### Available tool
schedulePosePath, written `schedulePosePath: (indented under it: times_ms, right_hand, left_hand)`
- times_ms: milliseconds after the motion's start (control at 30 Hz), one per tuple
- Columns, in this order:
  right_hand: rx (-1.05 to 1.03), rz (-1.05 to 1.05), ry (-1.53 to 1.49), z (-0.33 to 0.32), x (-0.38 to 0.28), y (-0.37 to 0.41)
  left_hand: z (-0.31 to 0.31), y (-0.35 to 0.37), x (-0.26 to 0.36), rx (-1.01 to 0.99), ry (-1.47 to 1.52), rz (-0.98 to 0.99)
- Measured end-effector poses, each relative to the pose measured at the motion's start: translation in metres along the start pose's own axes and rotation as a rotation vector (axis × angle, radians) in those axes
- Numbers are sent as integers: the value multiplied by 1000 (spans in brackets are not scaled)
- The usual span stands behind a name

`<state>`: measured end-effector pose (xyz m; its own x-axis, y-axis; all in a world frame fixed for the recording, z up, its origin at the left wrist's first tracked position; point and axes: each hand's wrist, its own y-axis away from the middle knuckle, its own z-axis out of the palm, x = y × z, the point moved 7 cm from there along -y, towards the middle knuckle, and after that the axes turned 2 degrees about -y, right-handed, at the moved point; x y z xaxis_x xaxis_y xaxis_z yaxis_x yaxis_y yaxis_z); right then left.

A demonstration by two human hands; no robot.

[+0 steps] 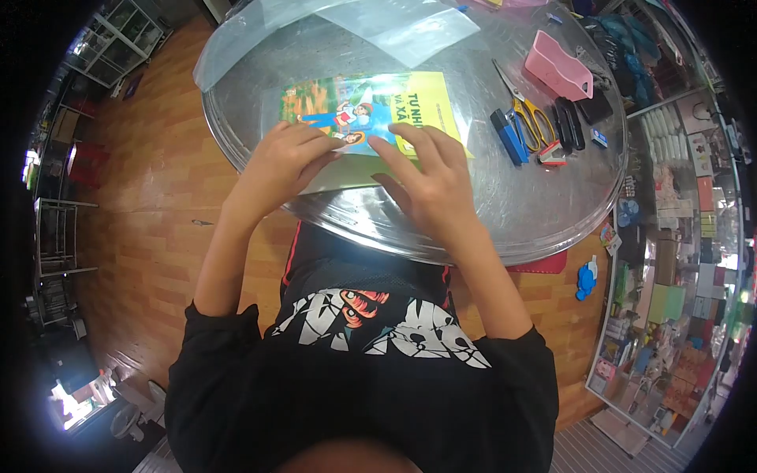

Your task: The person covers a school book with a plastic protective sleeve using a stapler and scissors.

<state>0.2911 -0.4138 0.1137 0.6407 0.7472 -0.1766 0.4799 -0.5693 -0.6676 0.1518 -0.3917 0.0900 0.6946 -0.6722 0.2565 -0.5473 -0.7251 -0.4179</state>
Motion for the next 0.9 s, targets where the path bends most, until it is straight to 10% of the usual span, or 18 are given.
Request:
schedulePosePath:
  times_ms: [200,333,567,900]
  right_hand:
    - [-92,-27,-16,35,15,15]
    - [-61,-39,-48,34,15,18]
    - [-46,-5,-55,34,13,18]
    - [-124,35,-77,43,15,29]
  left_hand:
    - [-18,21,21,84,-57,-71]
    - [8,58,29,39,1302,-770]
    - [54,58,41,11,2058,-1133]
    - [79,71,31,47,2216,-1402]
